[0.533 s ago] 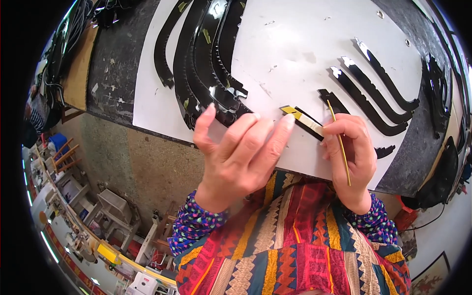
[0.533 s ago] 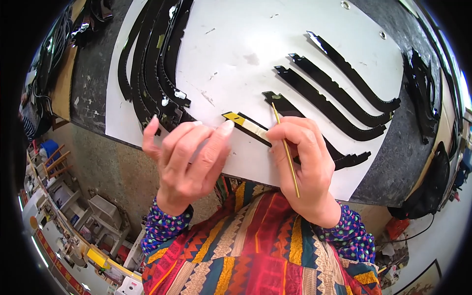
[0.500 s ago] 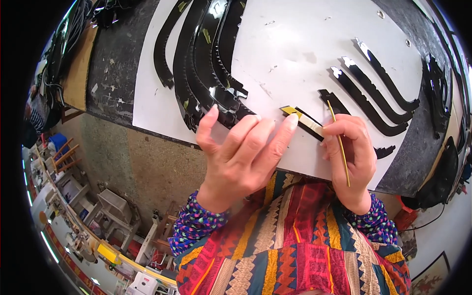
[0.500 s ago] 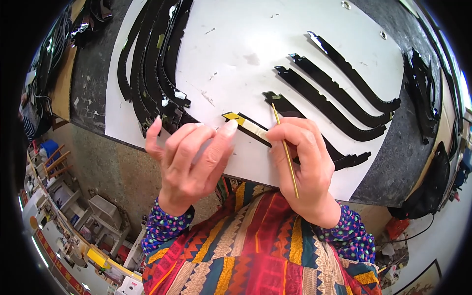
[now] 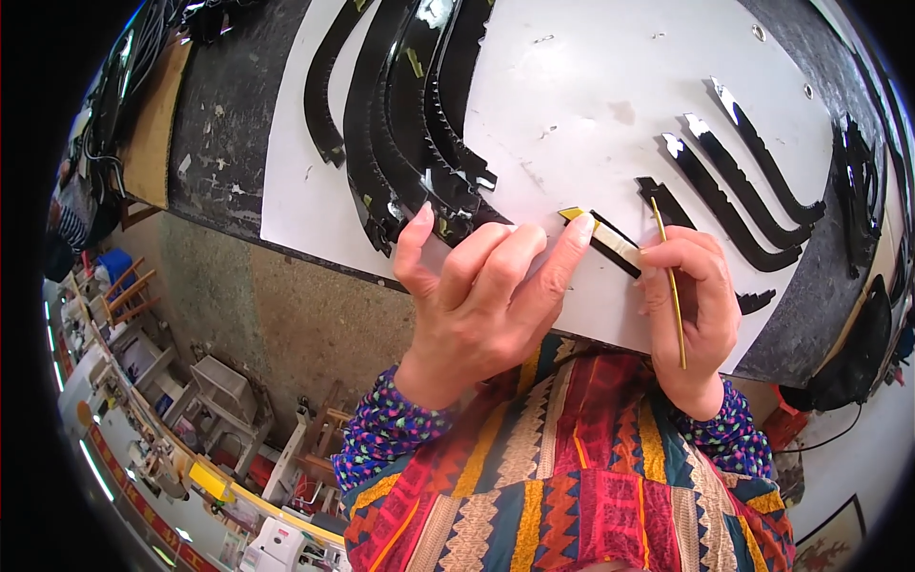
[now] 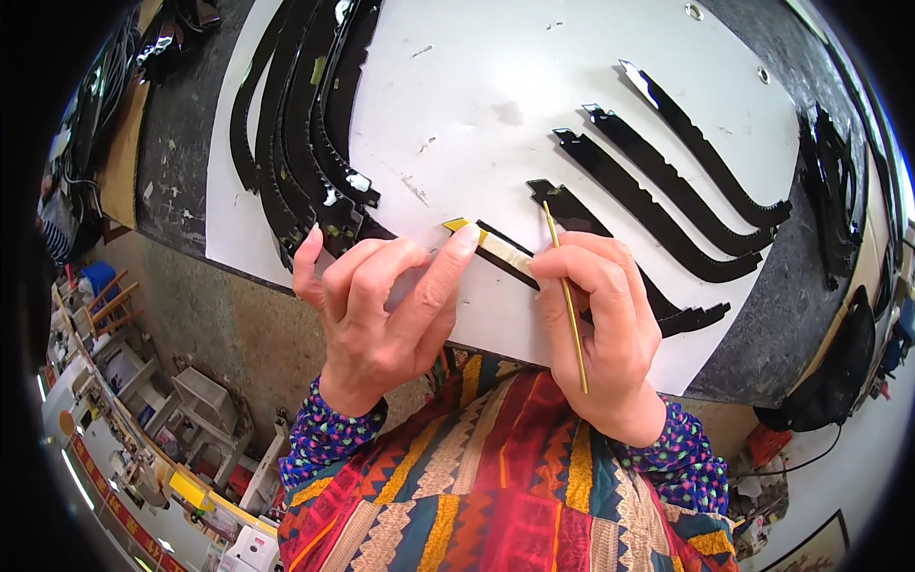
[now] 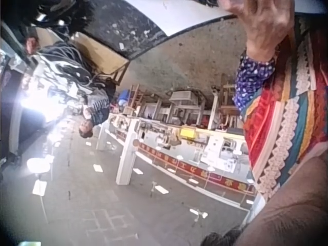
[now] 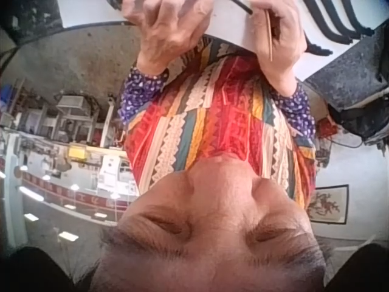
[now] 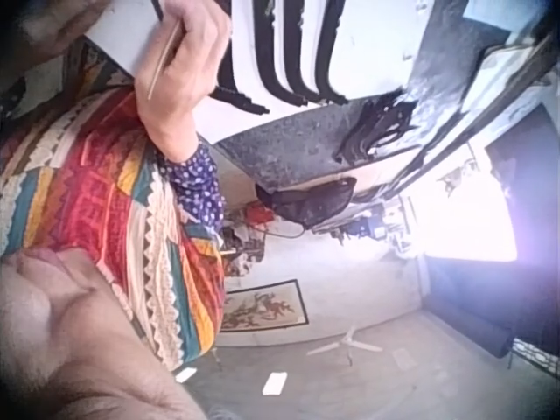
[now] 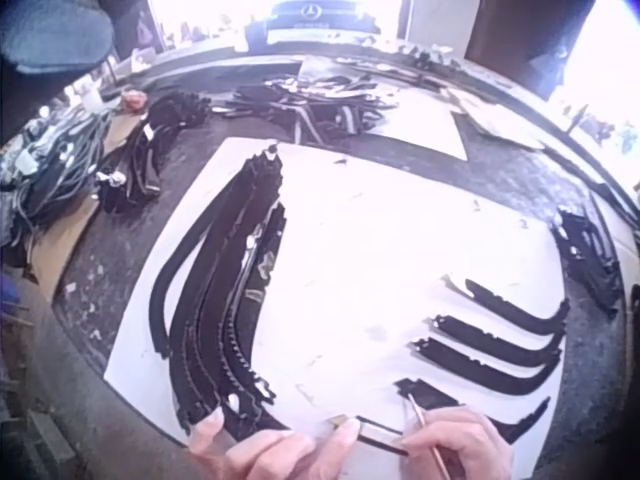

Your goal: Applying glue to black shoe components using a small application stick.

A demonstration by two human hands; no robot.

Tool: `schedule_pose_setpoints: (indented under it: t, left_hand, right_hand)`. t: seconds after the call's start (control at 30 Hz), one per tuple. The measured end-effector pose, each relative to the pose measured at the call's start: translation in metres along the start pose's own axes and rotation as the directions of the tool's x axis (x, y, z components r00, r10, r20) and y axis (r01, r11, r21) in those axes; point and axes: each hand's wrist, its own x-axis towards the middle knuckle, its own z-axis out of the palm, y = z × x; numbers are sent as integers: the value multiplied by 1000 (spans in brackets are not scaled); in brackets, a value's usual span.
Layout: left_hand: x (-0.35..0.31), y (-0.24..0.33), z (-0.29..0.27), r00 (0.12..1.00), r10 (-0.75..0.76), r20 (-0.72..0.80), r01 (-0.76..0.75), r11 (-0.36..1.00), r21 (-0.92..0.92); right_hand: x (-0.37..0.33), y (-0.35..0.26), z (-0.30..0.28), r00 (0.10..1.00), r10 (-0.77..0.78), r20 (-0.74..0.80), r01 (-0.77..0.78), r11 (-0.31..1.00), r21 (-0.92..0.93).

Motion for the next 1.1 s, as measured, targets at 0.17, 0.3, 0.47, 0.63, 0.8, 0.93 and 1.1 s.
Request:
schedule_pose_setpoints:
  t: [0.17, 0.3, 0.47, 0.63, 0.8, 0.93, 1.1]
  left_hand:
    - [0, -1, 0, 1000, 11, -3, -11, 1000, 12]
    - [0, -1, 1, 1000, 7, -14, -7, 1000, 12]
    - [0, -1, 1, 1000, 5, -16, -5, 1000, 10]
    - [0, -1, 1, 1000, 0, -10, 0, 1000, 3]
    - [0, -1, 1, 1000, 6, -12, -6, 1000, 1]
    - [0, -1, 2, 1000, 6, -15, -6, 1000, 0]
    - [0, -1, 1, 1000, 3, -3, -3, 1000, -1]
  right_hand:
    - [-1, -1, 1, 999, 36, 1, -36, 999, 8]
    - [0, -1, 1, 999, 44, 3, -44, 999, 11]
    - [0, -1, 1, 999, 32, 0, -32, 999, 2]
    - [0, -1, 2, 1000, 30, 1, -30, 1000, -3]
    - [0, -1, 0, 999, 44, 8, -44, 999, 8]
    - [1, -2, 0, 999, 43, 8, -43, 999, 16]
    - [1, -1, 0, 999, 35, 13, -35, 999, 9]
